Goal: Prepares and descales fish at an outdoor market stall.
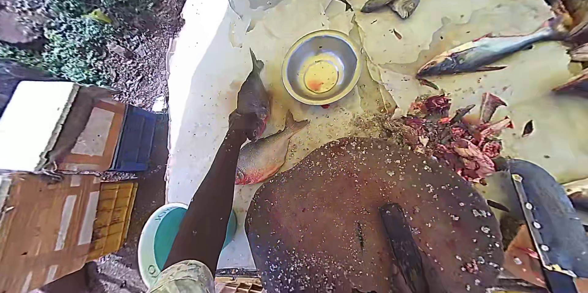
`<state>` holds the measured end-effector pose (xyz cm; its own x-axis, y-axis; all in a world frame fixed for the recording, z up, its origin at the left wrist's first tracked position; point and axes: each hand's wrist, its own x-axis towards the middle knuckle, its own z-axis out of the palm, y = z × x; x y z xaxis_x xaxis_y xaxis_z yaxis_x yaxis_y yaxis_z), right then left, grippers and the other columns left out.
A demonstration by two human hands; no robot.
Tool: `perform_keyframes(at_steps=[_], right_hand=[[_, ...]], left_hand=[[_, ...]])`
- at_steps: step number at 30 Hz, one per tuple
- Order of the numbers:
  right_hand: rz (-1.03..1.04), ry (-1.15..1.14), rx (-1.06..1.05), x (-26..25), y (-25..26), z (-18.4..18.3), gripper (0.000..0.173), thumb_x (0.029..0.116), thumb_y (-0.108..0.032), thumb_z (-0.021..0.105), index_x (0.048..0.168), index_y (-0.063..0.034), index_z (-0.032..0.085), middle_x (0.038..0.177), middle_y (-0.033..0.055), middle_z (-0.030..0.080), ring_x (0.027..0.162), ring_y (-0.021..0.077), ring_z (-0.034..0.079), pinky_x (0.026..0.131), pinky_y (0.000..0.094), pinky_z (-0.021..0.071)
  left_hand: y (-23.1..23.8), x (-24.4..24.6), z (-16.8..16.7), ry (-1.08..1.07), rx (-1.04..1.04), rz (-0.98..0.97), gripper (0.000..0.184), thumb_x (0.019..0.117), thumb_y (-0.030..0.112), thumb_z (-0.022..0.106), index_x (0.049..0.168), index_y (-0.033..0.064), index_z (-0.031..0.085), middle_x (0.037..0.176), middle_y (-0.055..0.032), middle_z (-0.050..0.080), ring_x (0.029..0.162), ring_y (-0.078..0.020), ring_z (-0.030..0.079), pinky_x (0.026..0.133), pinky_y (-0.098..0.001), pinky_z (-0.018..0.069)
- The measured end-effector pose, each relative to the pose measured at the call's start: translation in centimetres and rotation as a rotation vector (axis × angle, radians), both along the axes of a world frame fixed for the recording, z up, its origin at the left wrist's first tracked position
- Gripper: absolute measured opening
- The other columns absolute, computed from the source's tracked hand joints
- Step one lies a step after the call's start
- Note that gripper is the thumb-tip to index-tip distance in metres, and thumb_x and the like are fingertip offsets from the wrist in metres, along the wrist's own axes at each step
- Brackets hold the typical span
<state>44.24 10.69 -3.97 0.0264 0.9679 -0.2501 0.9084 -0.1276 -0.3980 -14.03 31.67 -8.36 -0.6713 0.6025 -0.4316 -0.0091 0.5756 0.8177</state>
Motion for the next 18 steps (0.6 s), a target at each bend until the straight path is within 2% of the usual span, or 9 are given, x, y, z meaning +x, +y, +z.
perform_keyframes(at_steps=[2, 4, 7, 10, 11, 13, 14, 16, 18], right_hand=[[0.002, 0.001, -0.03, 0.5, -0.4, 0.2, 0.083, 0.0861, -0.061, 0.068, 0.151, -0.0112, 0.053, 0.102, 0.0252, 0.075, 0.082, 0.0467, 0.073, 0.07, 0.0709, 0.0527], [-0.011, -0.017, -0.032, 0.3, 0.1, 0.1, 0.083, 0.0848, -0.065, 0.066, 0.152, -0.0186, 0.053, 0.092, 0.0241, 0.075, 0.077, 0.0475, 0.071, 0.067, 0.0711, 0.0513], [-0.023, -0.063, -0.168, -0.1, 0.6, 2.0, 0.082, 0.0889, -0.064, 0.066, 0.157, -0.0225, 0.046, 0.101, 0.0247, 0.074, 0.09, 0.0481, 0.071, 0.079, 0.0701, 0.0513], [-0.037, -0.122, -0.27, -1.2, 0.8, 3.9, 0.078, 0.0926, -0.062, 0.066, 0.159, -0.031, 0.039, 0.111, 0.0259, 0.072, 0.101, 0.0486, 0.069, 0.088, 0.0704, 0.0484], [-0.038, -0.13, -0.243, -1.5, 1.0, 3.7, 0.077, 0.0923, -0.061, 0.067, 0.159, -0.0327, 0.04, 0.111, 0.0263, 0.072, 0.101, 0.0491, 0.069, 0.087, 0.0712, 0.0483], [-0.068, -0.124, -0.239, -1.7, -0.3, 3.4, 0.077, 0.0916, -0.059, 0.07, 0.158, -0.0352, 0.04, 0.114, 0.027, 0.071, 0.104, 0.0506, 0.067, 0.088, 0.0739, 0.0463], [-0.092, -0.112, -0.236, -2.0, -0.2, 3.3, 0.076, 0.0915, -0.059, 0.07, 0.158, -0.0362, 0.041, 0.117, 0.0264, 0.07, 0.107, 0.05, 0.067, 0.09, 0.0741, 0.0457], [-0.123, -0.087, -0.207, -1.8, 0.0, 3.5, 0.073, 0.0915, -0.058, 0.07, 0.156, -0.0347, 0.045, 0.12, 0.0256, 0.07, 0.111, 0.0492, 0.066, 0.092, 0.0737, 0.0451], [-0.112, -0.023, -0.161, -1.7, -0.5, 3.8, 0.071, 0.0919, -0.055, 0.071, 0.154, -0.0264, 0.049, 0.126, 0.0261, 0.067, 0.117, 0.0484, 0.063, 0.097, 0.0728, 0.0441]], left_hand=[[-5.0, 2.4, 2.6, -0.435, 0.08, 0.209, 0.025, 0.0956, 0.025, 0.06, 0.116, 0.0114, 0.059, 0.096, -0.0078, 0.068, 0.081, -0.0194, 0.067, 0.07, -0.041, 0.0577], [-10.3, 4.7, 6.3, -0.514, 0.12, 0.156, 0.023, 0.0942, 0.024, 0.062, 0.114, 0.0121, 0.06, 0.095, -0.0069, 0.069, 0.081, -0.0188, 0.069, 0.07, -0.0402, 0.0594], [-19.1, 9.1, 12.0, 0.05, -0.058, -0.432, 0.049, 0.0913, 0.016, 0.073, 0.138, 0.0185, 0.058, 0.112, -0.011, 0.071, 0.094, -0.0224, 0.07, 0.08, -0.0447, 0.0587], [-25.0, 14.1, 12.5, 0.706, -0.255, -0.853, 0.098, 0.0798, 0.023, 0.083, 0.161, 0.0263, 0.029, 0.129, -0.0221, 0.06, 0.105, -0.0438, 0.066, 0.079, -0.0647, 0.0549], [-26.3, 15.1, 10.3, 0.84, -0.27, -0.906, 0.108, 0.0754, 0.033, 0.086, 0.163, 0.0221, 0.024, 0.142, -0.0248, 0.051, 0.122, -0.0451, 0.058, 0.094, -0.0637, 0.0508], [-29.6, 17.7, 6.7, 0.873, -0.307, -0.968, 0.125, 0.0729, 0.069, 0.079, 0.167, 0.0229, 0.012, 0.169, -0.029, 0.01, 0.155, -0.0493, 0.014, 0.12, -0.0712, 0.0161], [-29.6, 19.4, 5.9, 0.894, -0.281, -0.954, 0.125, 0.0745, 0.084, 0.065, 0.167, 0.0232, 0.008, 0.171, -0.0253, -0.005, 0.157, -0.0471, -0.003, 0.12, -0.0731, 0.003], [-28.1, 24.1, 6.2, 0.873, -0.146, -0.957, 0.11, 0.0859, 0.081, 0.053, 0.167, 0.0203, 0.011, 0.172, -0.0184, -0.009, 0.158, -0.0406, -0.011, 0.123, -0.07, -0.0032], [-26.0, 29.7, 9.4, 0.683, -0.086, -1.111, 0.089, 0.0992, 0.058, 0.056, 0.166, 0.0125, 0.019, 0.172, -0.0209, 0.006, 0.16, -0.0382, 0.003, 0.127, -0.0586, 0.0056]])
